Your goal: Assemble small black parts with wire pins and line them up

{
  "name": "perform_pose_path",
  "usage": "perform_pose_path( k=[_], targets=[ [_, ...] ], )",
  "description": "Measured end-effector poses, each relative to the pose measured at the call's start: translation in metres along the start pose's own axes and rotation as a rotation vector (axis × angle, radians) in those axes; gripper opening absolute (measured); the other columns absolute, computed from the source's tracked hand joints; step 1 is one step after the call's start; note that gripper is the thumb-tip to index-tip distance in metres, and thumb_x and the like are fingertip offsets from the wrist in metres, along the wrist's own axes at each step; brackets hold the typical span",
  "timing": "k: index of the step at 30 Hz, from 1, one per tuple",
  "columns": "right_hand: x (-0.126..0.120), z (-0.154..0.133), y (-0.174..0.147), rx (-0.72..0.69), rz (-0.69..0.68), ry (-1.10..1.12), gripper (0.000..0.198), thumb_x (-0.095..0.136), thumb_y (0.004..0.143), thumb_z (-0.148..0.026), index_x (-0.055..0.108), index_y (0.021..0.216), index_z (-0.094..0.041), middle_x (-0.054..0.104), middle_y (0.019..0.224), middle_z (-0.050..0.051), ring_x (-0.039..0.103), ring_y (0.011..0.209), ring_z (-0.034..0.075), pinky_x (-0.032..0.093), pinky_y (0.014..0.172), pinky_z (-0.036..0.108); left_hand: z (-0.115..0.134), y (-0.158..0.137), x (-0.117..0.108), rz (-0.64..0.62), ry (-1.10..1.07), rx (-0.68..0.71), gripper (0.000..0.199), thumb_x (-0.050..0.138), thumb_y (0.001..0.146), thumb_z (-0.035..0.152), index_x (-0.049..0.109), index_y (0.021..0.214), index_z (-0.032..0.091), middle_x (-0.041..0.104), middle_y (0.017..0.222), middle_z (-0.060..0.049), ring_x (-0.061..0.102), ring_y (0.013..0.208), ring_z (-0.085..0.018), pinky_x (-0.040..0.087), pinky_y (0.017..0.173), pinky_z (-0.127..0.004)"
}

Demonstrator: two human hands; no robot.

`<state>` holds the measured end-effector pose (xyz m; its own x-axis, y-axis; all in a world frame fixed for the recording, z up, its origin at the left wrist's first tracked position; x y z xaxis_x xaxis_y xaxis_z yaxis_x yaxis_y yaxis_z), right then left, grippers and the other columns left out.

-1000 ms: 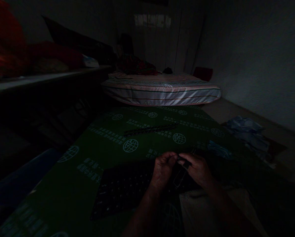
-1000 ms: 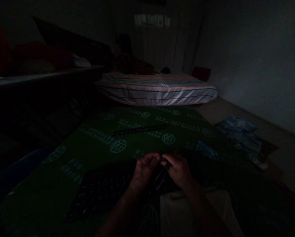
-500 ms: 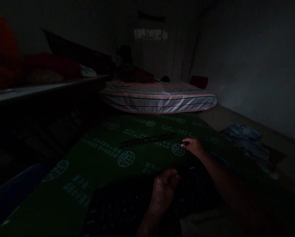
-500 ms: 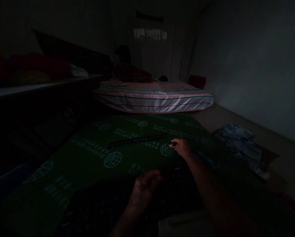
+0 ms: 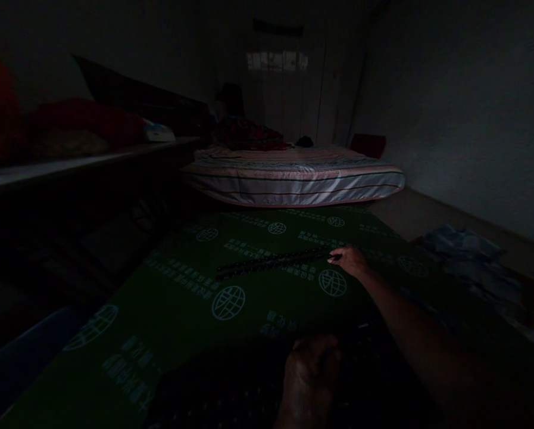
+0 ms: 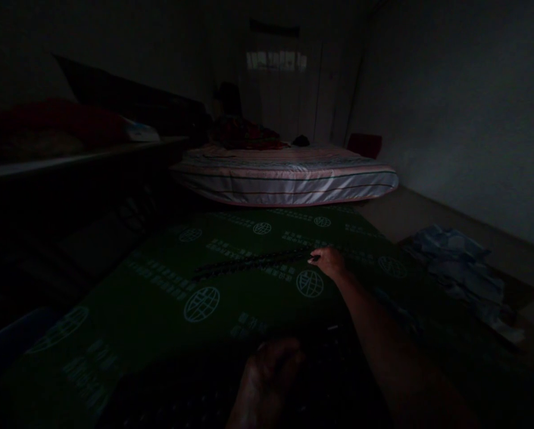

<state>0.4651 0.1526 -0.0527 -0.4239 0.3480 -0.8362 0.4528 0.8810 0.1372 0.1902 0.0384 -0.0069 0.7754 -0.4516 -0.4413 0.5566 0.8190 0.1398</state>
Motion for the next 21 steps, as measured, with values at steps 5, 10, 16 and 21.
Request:
perform_pose_path(
  k=[5, 10, 16, 21],
  targets=[
    [0.004, 0.000, 0.003, -0.008, -0.048, 0.044, 0.026, 0.070, 0.066, -0.034, 0.072, 0.090, -0.025, 0.073, 0.084, 0.000, 0.067, 0.075, 0.015, 0.049, 0.068, 0.023, 0.001, 0.001, 0.000, -0.029, 0.062, -0.001, 0.019, 0.055, 0.075, 0.015, 0.071, 0.080, 0.024, 0.071, 0.079, -0.001, 0.064, 0.076, -0.018, 0.048, 0.068, -0.023],
    [0.006, 0.002, 0.003, 0.008, -0.076, 0.098, 0.028, 0.071, 0.066, -0.033, 0.072, 0.092, -0.024, 0.072, 0.072, -0.001, 0.062, 0.054, 0.011, 0.047, 0.054, 0.021, 0.001, 0.001, 0.000, -0.029, 0.087, 0.029, 0.017, 0.054, 0.076, 0.016, 0.070, 0.078, 0.024, 0.070, 0.076, 0.000, 0.064, 0.073, -0.017, 0.047, 0.067, -0.023],
    [0.008, 0.004, 0.003, 0.028, -0.111, 0.163, 0.032, 0.070, 0.067, -0.030, 0.070, 0.097, -0.020, 0.069, 0.062, -0.001, 0.052, 0.038, 0.007, 0.041, 0.043, 0.019, 0.001, 0.000, 0.000, -0.035, 0.070, 0.016, 0.018, 0.054, 0.075, 0.016, 0.070, 0.078, 0.024, 0.071, 0.079, 0.000, 0.064, 0.075, -0.017, 0.048, 0.067, -0.023],
    [0.012, 0.007, 0.003, 0.049, -0.131, 0.197, 0.034, 0.068, 0.070, -0.029, 0.069, 0.101, -0.015, 0.065, 0.053, -0.001, 0.049, 0.034, 0.007, 0.038, 0.040, 0.018, -0.002, 0.001, 0.002, -0.015, 0.065, 0.025, 0.018, 0.055, 0.074, 0.017, 0.071, 0.078, 0.025, 0.071, 0.078, -0.001, 0.064, 0.075, -0.018, 0.048, 0.067, -0.024]
  ],
)
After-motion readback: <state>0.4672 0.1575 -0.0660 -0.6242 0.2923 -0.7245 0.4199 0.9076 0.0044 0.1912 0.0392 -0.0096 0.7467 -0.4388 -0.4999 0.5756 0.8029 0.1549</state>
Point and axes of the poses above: each hand's wrist, its own y-axis towards the middle knuckle, its own x-axis out of the palm, z = x × y, the point moved 8 cm from there along y, towards the middle knuckle
